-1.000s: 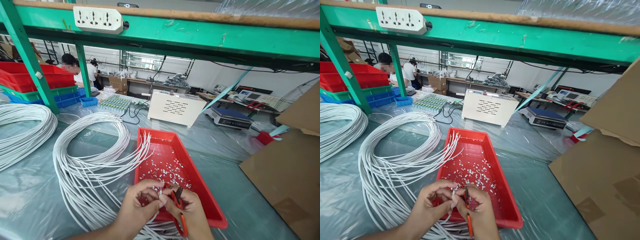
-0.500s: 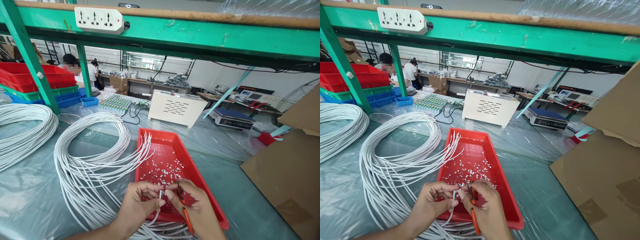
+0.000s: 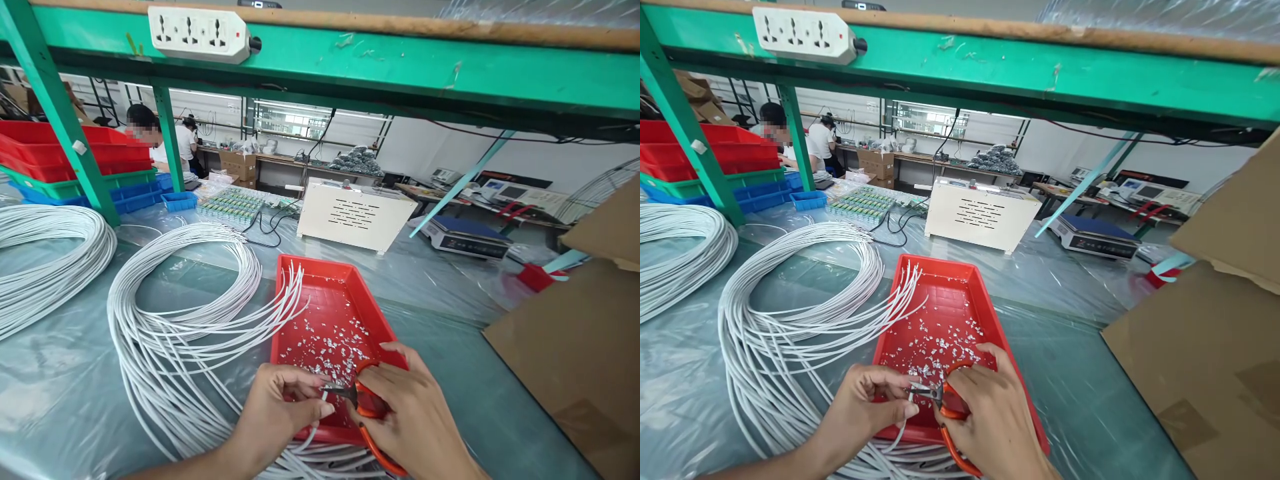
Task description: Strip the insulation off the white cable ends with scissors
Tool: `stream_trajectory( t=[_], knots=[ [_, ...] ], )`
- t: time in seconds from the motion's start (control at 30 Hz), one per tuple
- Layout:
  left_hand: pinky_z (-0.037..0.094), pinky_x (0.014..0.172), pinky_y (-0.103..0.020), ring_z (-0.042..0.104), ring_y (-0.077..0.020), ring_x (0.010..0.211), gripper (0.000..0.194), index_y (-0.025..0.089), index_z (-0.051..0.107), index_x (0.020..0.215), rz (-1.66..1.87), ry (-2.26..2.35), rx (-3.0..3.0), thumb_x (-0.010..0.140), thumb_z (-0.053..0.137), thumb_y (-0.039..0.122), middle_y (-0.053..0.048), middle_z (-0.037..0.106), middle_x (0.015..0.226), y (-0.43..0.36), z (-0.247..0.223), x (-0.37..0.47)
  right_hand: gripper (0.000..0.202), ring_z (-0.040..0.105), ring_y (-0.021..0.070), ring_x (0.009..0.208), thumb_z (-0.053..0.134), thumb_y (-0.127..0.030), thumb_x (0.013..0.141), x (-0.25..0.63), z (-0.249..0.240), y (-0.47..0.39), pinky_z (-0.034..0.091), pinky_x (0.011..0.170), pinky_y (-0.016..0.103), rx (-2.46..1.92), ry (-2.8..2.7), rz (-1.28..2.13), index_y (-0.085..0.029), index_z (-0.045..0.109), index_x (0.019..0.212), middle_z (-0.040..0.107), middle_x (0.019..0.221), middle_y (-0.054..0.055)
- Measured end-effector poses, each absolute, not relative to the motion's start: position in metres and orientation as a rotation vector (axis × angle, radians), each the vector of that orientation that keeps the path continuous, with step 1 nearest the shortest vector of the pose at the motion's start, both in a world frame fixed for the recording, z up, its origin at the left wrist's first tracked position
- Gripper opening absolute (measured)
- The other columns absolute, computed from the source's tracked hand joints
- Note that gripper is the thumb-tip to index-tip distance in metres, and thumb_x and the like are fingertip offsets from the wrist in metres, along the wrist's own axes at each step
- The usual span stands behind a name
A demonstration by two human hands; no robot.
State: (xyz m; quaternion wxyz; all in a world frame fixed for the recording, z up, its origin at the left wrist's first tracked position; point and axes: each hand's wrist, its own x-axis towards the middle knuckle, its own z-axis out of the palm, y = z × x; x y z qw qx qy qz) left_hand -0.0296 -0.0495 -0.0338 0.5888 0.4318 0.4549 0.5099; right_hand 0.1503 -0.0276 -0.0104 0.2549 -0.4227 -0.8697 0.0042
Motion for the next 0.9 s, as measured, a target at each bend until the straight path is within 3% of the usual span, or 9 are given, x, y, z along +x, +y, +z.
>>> stream_trajectory(
  t=[0.6, 0.9],
  knots=[
    [0.042, 0.049, -0.017, 0.05, -0.0067, 0.048, 0.014, 0.011, 0.067, 0.064, 1.197, 1.029, 1.005, 0.053, 0.075, 0.013, 0.001, 0.062, 0.053, -0.05, -0.0332, -0.0299, 0.018, 0.036, 0.01, 0.042, 0.049, -0.012, 0.065, 0.1501, -0.0109, -0.0263, 0.032, 0.083, 0.034, -1.116, -2.372, 0.023, -0.019, 0.042, 0.051, 0.044, 0.043, -0.007],
    [0.042, 0.048, -0.018, 0.051, -0.0072, 0.047, 0.021, 0.01, 0.067, 0.066, 1.176, 1.021, 0.961, 0.049, 0.079, 0.014, 0.002, 0.061, 0.052, -0.0483, -0.0347, -0.0306, 0.021, 0.039, 0.0105, 0.042, 0.049, -0.015, 0.073, 0.1499, -0.0162, -0.0266, 0.032, 0.084, 0.035, -1.093, -2.392, -0.084, -0.019, 0.045, 0.053, 0.046, 0.044, -0.006]
  ],
)
